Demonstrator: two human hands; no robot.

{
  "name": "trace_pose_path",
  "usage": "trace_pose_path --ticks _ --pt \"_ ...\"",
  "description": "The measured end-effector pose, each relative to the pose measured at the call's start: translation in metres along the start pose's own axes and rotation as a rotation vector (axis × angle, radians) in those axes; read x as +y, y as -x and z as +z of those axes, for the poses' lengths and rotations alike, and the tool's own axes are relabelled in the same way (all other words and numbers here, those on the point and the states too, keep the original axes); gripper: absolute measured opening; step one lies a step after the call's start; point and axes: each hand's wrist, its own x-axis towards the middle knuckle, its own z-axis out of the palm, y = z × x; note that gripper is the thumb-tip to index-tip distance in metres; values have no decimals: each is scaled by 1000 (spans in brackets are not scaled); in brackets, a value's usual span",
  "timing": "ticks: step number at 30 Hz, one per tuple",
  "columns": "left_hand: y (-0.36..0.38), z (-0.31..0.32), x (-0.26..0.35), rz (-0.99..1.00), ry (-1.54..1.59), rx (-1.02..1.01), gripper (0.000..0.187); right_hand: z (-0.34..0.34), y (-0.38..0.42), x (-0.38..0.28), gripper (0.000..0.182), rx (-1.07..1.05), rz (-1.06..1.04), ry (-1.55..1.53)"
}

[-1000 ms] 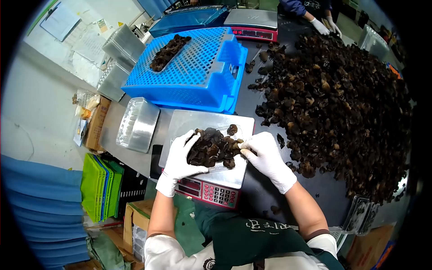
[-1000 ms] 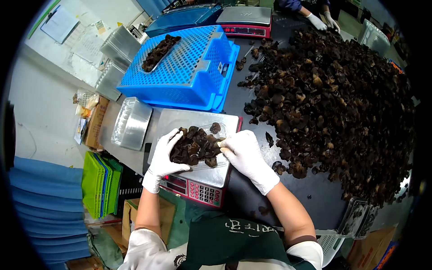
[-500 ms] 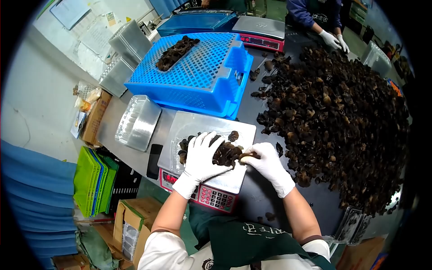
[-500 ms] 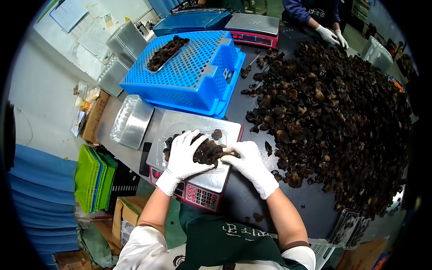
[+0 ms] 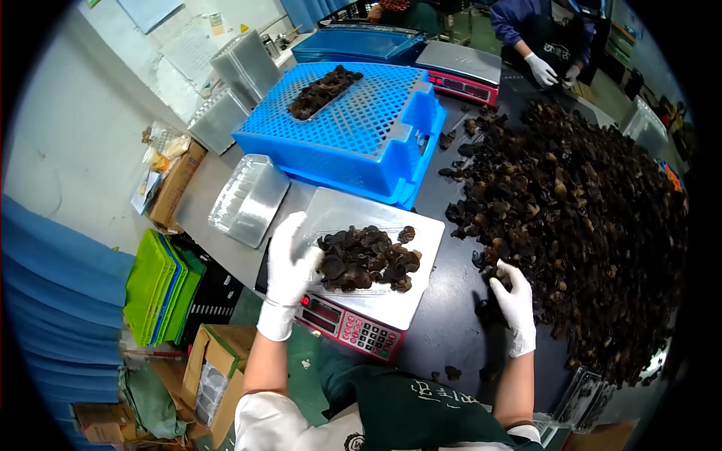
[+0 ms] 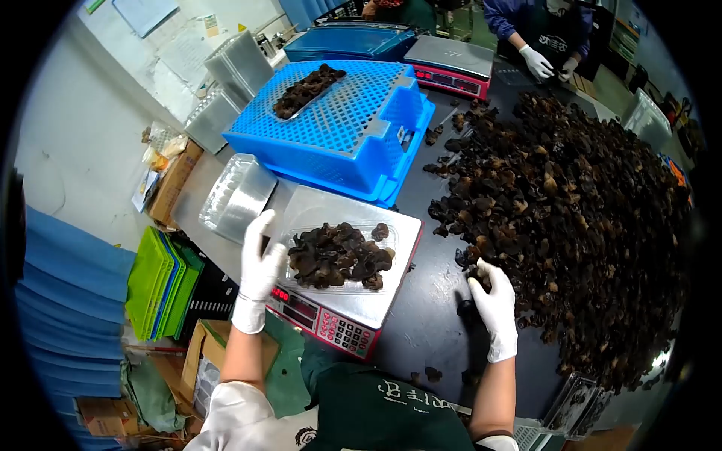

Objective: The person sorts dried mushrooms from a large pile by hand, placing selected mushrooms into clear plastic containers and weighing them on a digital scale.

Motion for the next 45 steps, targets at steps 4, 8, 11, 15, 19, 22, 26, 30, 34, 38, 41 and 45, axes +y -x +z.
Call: trace_pose_path --ticks 4,8,11,15,19,22,26,30,34,38,41,45 --pt "5 -37 -51 -160 81 219 37 17 7 -3 37 -161 53 -226" --pt "25 -40 -76 -155 -231 131 32 29 10 -52 40 -358 133 -421" --pt "41 -26 -68 -254 -327 -41 33 59 5 -50 50 -387 29 -267" --pt "44 -6 -65 -231 -358 -69 30 75 2 -74 56 -459 39 -205" --pt "43 -9 -62 -252 -319 -78 29 78 -3 -81 42 -168 -149 66" --pt "43 -8 -64 -232 -317 -86 29 80 -22 -100 14 80 -557 120" --pt "44 -6 -67 -249 -270 -51 29 100 -60 -110 21 57 -772 293" --pt "45 -11 -69 -307 -235 -11 32 112 -78 -115 21 -109 -817 520" --pt "48 -19 -76 -325 -206 56 32 104 -80 -115 11 -171 -832 507" --pt "47 -26 -71 -327 -251 86 31 94 -77 -93 7 -44 -558 31" --pt "47 -25 -72 -297 -218 155 28 88 -80 -78 10 16 -605 -19" --pt "43 -15 -72 -231 -236 179 26 91 -78 -102 24 -60 -886 163"
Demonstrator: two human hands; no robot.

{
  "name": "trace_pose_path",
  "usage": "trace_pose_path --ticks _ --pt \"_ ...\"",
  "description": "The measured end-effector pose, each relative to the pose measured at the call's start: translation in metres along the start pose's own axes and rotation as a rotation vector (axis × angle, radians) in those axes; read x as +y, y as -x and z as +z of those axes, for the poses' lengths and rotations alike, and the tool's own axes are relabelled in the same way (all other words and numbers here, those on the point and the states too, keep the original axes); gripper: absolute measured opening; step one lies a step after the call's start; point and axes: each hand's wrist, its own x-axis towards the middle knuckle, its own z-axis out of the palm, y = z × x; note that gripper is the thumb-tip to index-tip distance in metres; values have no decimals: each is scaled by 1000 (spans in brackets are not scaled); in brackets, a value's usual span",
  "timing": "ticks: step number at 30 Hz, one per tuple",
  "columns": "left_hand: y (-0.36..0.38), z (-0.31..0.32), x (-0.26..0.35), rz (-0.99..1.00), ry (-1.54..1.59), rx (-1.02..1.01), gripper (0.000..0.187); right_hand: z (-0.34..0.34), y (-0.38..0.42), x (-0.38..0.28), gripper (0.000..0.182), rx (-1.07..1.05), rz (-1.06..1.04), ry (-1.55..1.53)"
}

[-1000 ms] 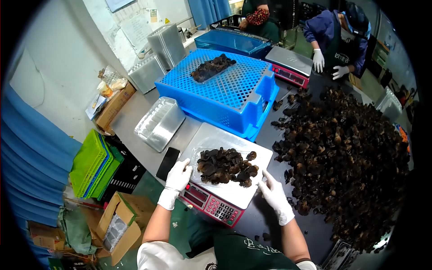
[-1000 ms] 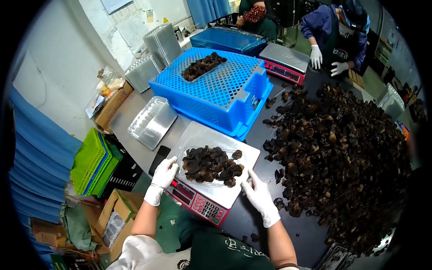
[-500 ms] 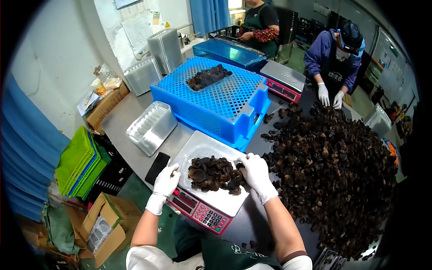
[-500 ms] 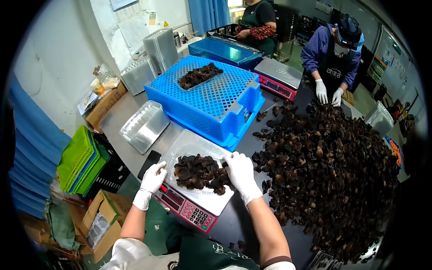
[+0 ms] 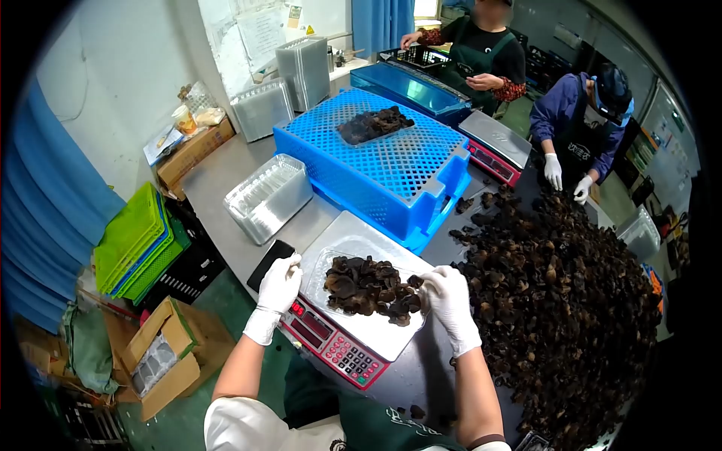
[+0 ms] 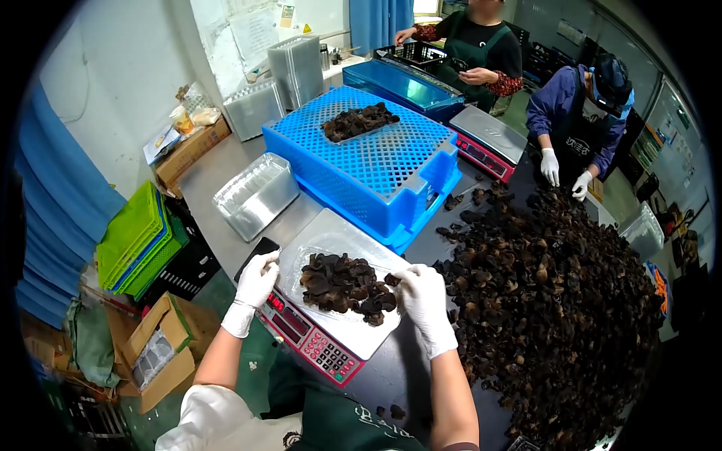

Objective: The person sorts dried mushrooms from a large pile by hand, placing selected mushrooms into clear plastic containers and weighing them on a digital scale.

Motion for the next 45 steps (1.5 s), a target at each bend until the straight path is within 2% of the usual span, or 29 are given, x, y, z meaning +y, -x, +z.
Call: trace_pose_path --ticks 3,5,7,9,11,15,16,17,18,19,20,21,22,23,25,26,27,29,31,32,33,34,35,36,37,38,40,44,45 --pt "-1 0 10 0 18 -27 26 11 -8 -11 28 -226 2 236" --pt "-3 -3 12 9 16 -19 27 19 -9 -6 24 -242 20 273" --pt "-4 -7 9 -31 10 -25 27 18 -13 -7 18 -329 139 301" --pt "-2 -11 7 -50 8 -9 28 17 -9 -5 16 -323 111 287" --pt "1 -11 6 -36 9 23 28 16 -3 -2 14 -178 -55 288" --pt "3 -5 6 -13 45 5 28 13 -3 -6 11 -130 -149 251" --pt "3 -5 9 1 45 7 28 11 -4 -6 11 -49 -129 220" --pt "2 -6 11 14 44 10 29 5 -3 -1 10 -11 -28 102" --pt "2 -10 18 -27 36 -6 27 -9 -7 -9 10 138 91 20" --pt "0 -12 17 -34 31 4 27 -5 0 10 12 409 67 114" --pt "0 -12 12 -3 55 46 27 -16 12 25 20 380 168 257" --pt "1 -14 7 29 77 86 26 -25 25 32 38 335 241 591" --pt "-1 -16 6 0 28 83 24 -24 37 34 53 291 401 752" --pt "-2 -17 7 13 33 106 23 -27 46 40 61 272 410 745" --pt "-3 -15 4 30 18 126 23 -35 55 28 53 167 429 457" --pt "-2 -13 4 25 27 118 23 -42 55 12 43 60 696 77" --pt "-1 -10 3 20 37 105 24 -36 65 13 41 38 662 -28" --pt "-1 -9 8 -59 -23 -48 26 -32 73 -2 47 -170 808 -330" --pt "-4 -11 18 -122 -153 -332 30 -38 59 -36 51 -368 857 -429" --pt "-7 -9 19 -116 -137 -456 30 -32 58 -41 51 -386 880 -528" --pt "-9 -5 19 -106 -119 -581 30 -19 63 -37 46 -373 840 -534" --pt "2 6 13 83 -20 -312 30 -10 65 -36 46 -346 828 -533" --pt "4 13 6 90 -27 -290 29 -2 66 -33 46 -315 816 -531" --pt "2 17 6 -121 209 -339 28 11 71 -25 41 -221 730 -600" --pt "-1 21 4 -331 444 -391 27 10 67 -25 40 -204 755 -581" --pt "-8 28 0 -375 538 -395 27 7 59 -22 39 -173 767 -653" --pt "-28 32 9 -362 600 -373 25 -3 34 -17 40 -119 804 -745" --pt "-84 54 29 -308 739 -291 26 3 -22 31 36 25 621 -723" --pt "-102 66 26 -270 763 -246 27 2 -37 35 36 71 641 -699"
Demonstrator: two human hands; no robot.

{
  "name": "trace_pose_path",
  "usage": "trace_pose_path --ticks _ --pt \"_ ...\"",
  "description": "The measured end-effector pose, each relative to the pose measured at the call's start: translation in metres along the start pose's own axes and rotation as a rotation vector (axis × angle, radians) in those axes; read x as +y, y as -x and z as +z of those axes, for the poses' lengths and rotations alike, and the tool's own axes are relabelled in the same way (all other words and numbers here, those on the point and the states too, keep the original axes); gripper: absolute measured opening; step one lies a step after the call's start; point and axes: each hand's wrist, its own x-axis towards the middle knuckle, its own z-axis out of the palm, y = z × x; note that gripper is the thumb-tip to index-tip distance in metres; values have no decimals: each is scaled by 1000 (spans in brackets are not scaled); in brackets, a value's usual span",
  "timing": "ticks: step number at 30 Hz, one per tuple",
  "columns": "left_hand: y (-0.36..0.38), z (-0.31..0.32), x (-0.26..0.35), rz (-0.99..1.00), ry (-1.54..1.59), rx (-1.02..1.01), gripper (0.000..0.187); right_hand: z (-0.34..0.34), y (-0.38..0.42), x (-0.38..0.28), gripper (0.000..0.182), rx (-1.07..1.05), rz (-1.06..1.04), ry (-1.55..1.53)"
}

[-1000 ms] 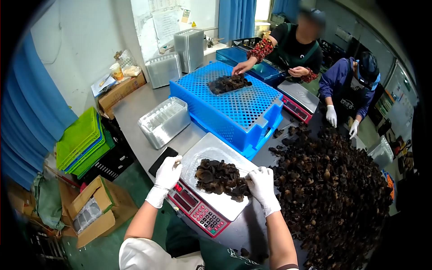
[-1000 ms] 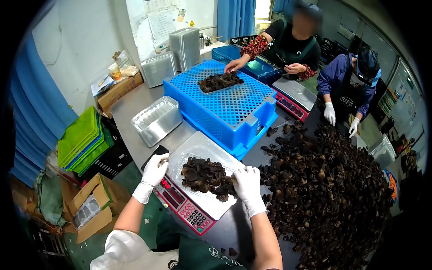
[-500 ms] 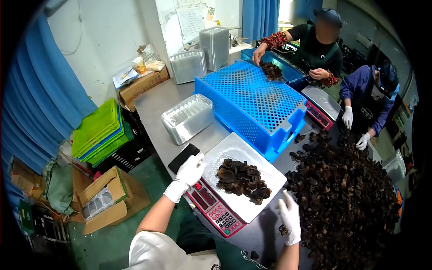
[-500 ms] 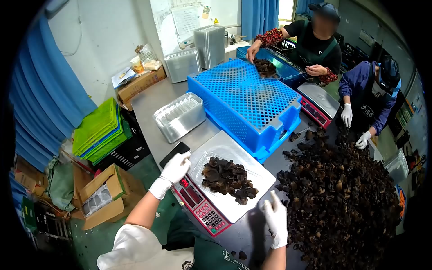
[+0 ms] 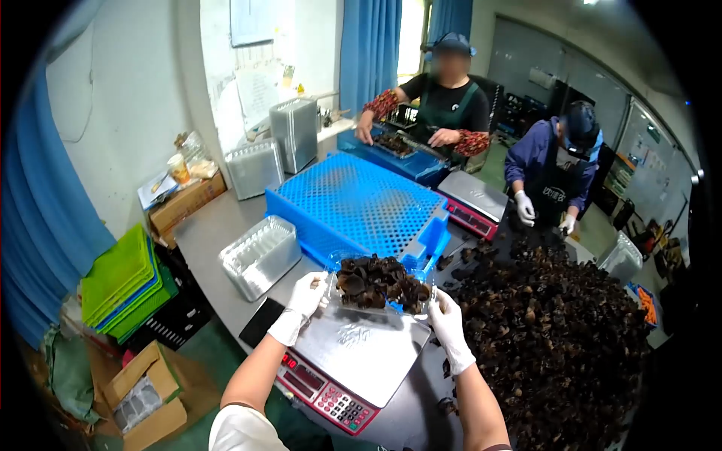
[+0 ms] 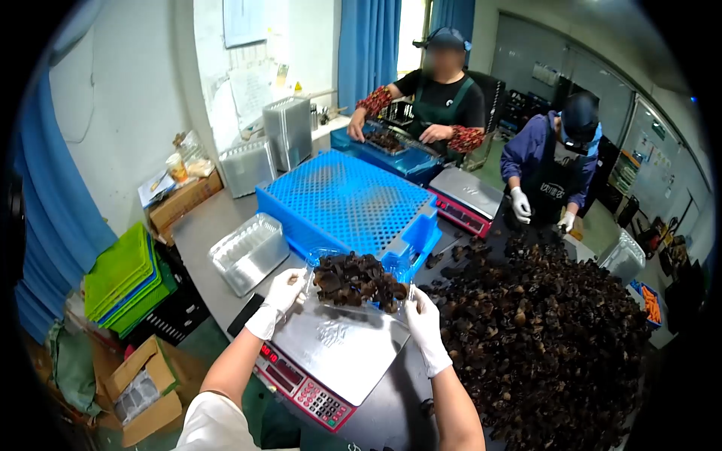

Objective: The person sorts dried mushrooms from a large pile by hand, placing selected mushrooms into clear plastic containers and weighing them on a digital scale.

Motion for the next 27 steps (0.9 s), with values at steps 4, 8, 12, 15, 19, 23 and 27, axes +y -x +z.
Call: trace_pose_path --ticks 4,8,12,15,19,23,27 --pt "-64 18 -1 40 -48 69 29 -3 -54 5 43 39 -7 24" --pt "-114 28 -22 21 32 144 25 -11 -73 32 45 0 117 -181" --pt "-159 36 -19 -35 118 277 22 -17 -33 20 31 -21 153 -234" --pt "-195 37 -30 22 322 247 26 -26 -4 6 30 -32 176 -193" --pt "-189 27 -18 288 119 341 43 -53 38 13 28 -24 196 -203" --pt "-160 -47 -9 569 -888 441 39 -84 102 11 25 68 298 -197" --pt "-120 -118 -4 254 -1387 536 34 -106 164 20 23 171 370 -143"
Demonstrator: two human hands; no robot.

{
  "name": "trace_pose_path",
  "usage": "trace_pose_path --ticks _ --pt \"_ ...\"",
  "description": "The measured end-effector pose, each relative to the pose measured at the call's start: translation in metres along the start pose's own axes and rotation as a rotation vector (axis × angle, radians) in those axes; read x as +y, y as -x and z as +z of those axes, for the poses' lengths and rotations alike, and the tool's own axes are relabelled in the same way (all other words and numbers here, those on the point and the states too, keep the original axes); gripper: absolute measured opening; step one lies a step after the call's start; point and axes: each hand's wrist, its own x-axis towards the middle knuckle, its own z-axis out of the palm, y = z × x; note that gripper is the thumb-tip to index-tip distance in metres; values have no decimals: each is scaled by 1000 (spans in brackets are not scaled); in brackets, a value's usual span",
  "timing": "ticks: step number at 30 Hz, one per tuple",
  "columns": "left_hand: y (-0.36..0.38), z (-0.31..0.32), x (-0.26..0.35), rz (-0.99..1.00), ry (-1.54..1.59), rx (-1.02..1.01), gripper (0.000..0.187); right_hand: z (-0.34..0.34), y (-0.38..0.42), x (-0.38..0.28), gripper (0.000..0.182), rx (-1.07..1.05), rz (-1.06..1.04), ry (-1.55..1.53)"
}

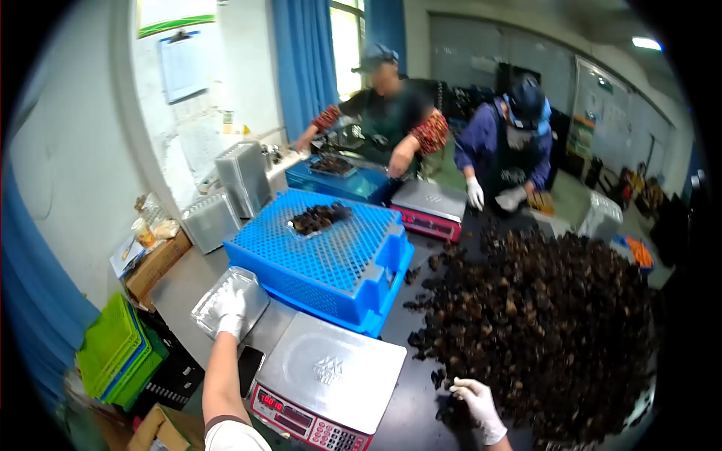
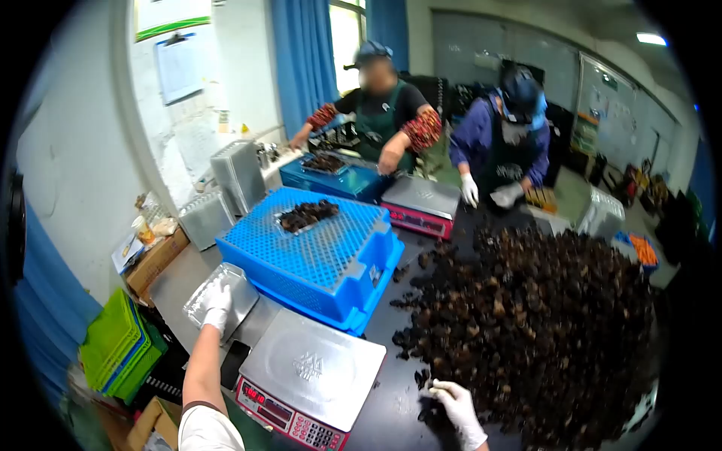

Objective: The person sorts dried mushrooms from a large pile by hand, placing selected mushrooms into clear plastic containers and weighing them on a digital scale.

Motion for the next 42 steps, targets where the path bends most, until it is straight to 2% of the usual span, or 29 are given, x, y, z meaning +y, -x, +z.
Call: trace_pose_path --ticks 1,3,5,6,9,11,12,13,14,15,17,18,21,22,23,25,27,28,29,31,33,35,37,39,40,41,42 --pt "4 9 -25 54 25 -33 31 -12 12 10 24 30 -2 58" --pt "20 -4 -39 16 187 -92 25 -29 30 32 25 92 15 -22" --pt "14 12 -64 -13 185 -61 22 -35 51 42 24 161 25 -7" --pt "5 25 -85 -34 320 -97 22 -36 61 41 25 183 50 -6" --pt "-21 30 -107 -247 653 -344 22 -35 88 42 26 226 93 -12" --pt "-27 27 -103 -346 599 -343 21 -38 101 49 23 229 114 31" --pt "-31 36 -106 -313 572 -396 21 -40 108 51 21 226 98 41" --pt "-37 43 -116 -297 505 -179 23 -42 114 53 20 253 50 146" --pt "-38 50 -118 -274 444 44 26 -40 122 54 21 316 94 124" --pt "-18 10 -78 -218 308 83 29 -40 130 58 22 356 46 176" --pt "15 -24 -29 72 424 351 24 -38 144 53 22 403 13 405" --pt "38 -41 -6 85 423 337 24 -37 150 58 22 412 -70 595" --pt "121 -93 44 560 451 241 11 -33 167 82 25 419 -178 712" --pt "148 -99 50 628 533 132 11 -31 171 88 29 392 -236 812" --pt "171 -107 54 757 543 43 11 -29 173 87 33 323 -193 844" --pt "203 -121 51 919 409 -199 13 -21 176 82 37 227 -108 840" --pt "219 -125 52 934 297 -331 15 -16 178 92 40 177 -131 942" --pt "234 -132 62 748 453 -329 19 -17 179 100 37 166 -141 904" --pt "245 -143 73 767 450 -213 27 -18 179 108 35 157 -150 867" --pt "268 -162 92 858 526 -324 31 -20 175 117 34 135 -180 819" --pt "299 -184 136 1089 474 -647 28 -13 169 118 35 54 -292 711" --pt "333 -174 174 1258 482 -1031 22 2 163 103 39 -153 -391 763" --pt "377 -148 184 1375 606 -982 25 18 165 103 33 -207 -478 982" --pt "398 -127 191 1536 510 -1162 33 25 161 119 26 -306 -439 1004" --pt "402 -120 195 1602 497 -1164 35 21 159 124 23 -203 -524 892" --pt "405 -114 198 1668 484 -1168 38 17 158 126 22 -204 -460 740" --pt "407 -109 204 1746 518 -1103 34 14 156 123 22 -86 -380 490"
